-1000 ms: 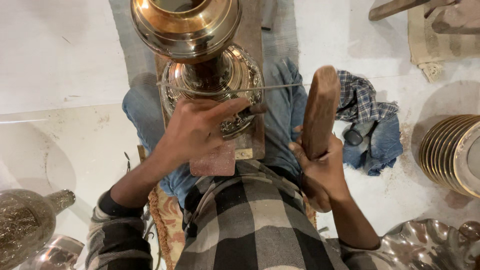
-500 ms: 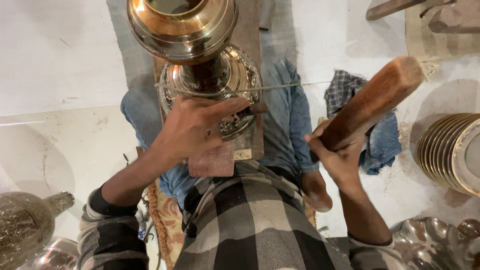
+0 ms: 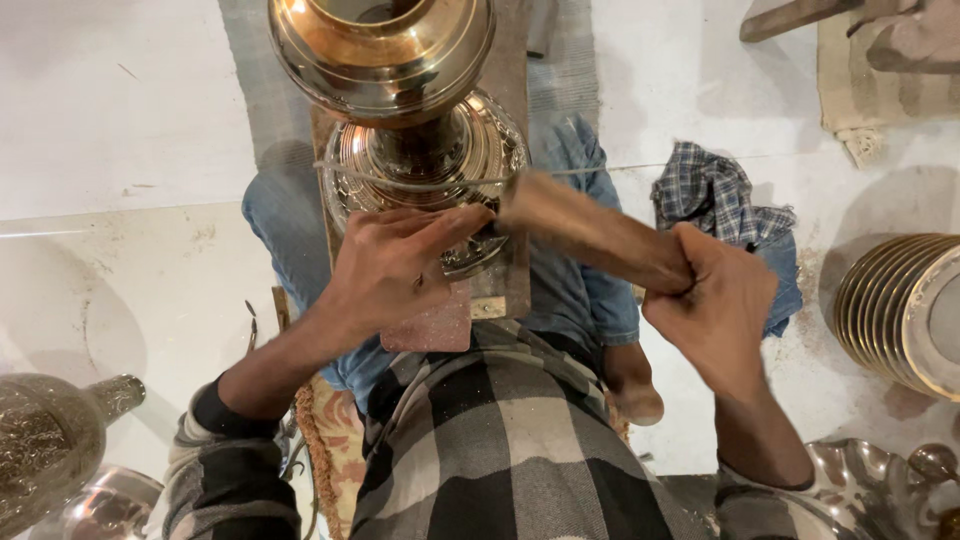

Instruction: The person sits on the floor with a brass vessel held against a work support and decorates its surface by hand. They hold a chisel against the brass with one hand and strike it repeatedly with a wooden mallet held in the other hand, repositioning the chisel between strikes to work across the vessel's decorated band.

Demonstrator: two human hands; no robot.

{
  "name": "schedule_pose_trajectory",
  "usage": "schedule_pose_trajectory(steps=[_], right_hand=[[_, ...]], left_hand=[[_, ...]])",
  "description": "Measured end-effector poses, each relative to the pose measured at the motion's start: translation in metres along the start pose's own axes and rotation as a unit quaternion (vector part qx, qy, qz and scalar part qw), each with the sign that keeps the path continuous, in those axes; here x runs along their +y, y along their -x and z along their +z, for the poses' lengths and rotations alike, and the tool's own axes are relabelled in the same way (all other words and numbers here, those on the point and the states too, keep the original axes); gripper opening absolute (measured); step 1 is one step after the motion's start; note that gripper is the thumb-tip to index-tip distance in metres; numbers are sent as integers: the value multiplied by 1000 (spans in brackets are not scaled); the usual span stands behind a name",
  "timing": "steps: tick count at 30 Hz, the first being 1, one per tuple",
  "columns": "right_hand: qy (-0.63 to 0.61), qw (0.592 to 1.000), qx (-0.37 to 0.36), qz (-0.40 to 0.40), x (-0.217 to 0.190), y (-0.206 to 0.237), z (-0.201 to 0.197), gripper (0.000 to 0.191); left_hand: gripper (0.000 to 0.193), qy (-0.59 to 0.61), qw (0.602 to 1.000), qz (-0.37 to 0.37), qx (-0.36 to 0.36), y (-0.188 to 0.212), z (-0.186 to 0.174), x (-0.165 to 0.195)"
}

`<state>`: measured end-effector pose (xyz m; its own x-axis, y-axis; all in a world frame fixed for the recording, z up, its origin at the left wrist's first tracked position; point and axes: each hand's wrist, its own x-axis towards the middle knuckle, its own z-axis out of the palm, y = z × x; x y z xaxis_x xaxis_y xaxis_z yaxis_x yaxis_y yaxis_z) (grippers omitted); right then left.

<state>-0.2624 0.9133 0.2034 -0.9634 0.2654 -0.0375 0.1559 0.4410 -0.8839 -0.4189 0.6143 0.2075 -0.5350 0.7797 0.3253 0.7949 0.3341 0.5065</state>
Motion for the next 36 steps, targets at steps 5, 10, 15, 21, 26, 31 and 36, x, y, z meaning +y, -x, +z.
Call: schedule_pose_trajectory(steps=[5,10,15,21,26,31,36], right_hand=[[103,993,11,62,10,-4,21,19],[-81,991,18,102,28,-3,43,23],[-224,969,71,71,38,-1,42,22],[-239,968,68,30,35,-15,20,29],[-275,958,69,46,22,-21,15,24],[-138,990,31,-8,20,-21,13,14],[-100,995,14,-27,30,-20,13,25]], left_hand=[[55,-22,998,50,-2,-24,2,1],[67,69,991,-30,-109,-40,-15,-3],[68,46,990,-20,-130,-43,-14,-1],[61,25,994,-9,-106,-37,-4,-3],[64,34,992,-17,-120,-37,0,-6],[66,24,987,-46,-150,-42,-2,-6],[67,26,988,-42,-149,-46,-2,-6]])
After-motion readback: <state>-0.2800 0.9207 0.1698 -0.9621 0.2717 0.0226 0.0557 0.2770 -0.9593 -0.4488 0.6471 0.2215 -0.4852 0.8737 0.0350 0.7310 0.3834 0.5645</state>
